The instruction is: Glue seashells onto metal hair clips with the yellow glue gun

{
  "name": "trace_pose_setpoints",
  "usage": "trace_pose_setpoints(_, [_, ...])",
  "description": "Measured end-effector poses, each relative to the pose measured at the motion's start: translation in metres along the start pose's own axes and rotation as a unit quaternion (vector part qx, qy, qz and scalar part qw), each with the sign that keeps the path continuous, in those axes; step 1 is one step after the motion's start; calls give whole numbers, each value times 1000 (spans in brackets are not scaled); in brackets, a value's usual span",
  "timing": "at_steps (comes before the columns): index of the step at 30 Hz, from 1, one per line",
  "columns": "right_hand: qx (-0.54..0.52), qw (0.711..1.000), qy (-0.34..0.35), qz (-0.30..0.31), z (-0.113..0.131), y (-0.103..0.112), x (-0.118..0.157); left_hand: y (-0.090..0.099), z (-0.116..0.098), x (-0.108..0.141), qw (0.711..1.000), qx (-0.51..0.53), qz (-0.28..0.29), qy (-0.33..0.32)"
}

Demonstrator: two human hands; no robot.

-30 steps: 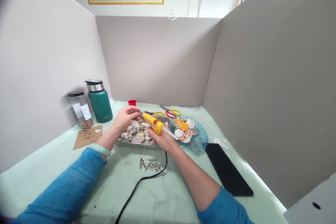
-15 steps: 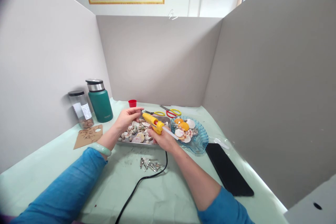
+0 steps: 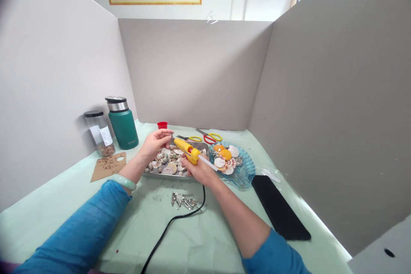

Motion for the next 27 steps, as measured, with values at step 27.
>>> trace_pose_setpoints(27, [-15, 1000, 0, -7, 2, -1, 0, -1, -2, 1, 1000, -7, 14, -3])
Point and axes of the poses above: each hand's wrist, its own x-axis away from the middle knuckle, its own y-axis out of the back of the hand, z = x × y, the point moved 3 cm from there along -x, towards the middle knuckle, and after that the axes turned 14 degrees about -x, right-handed, at the moved point
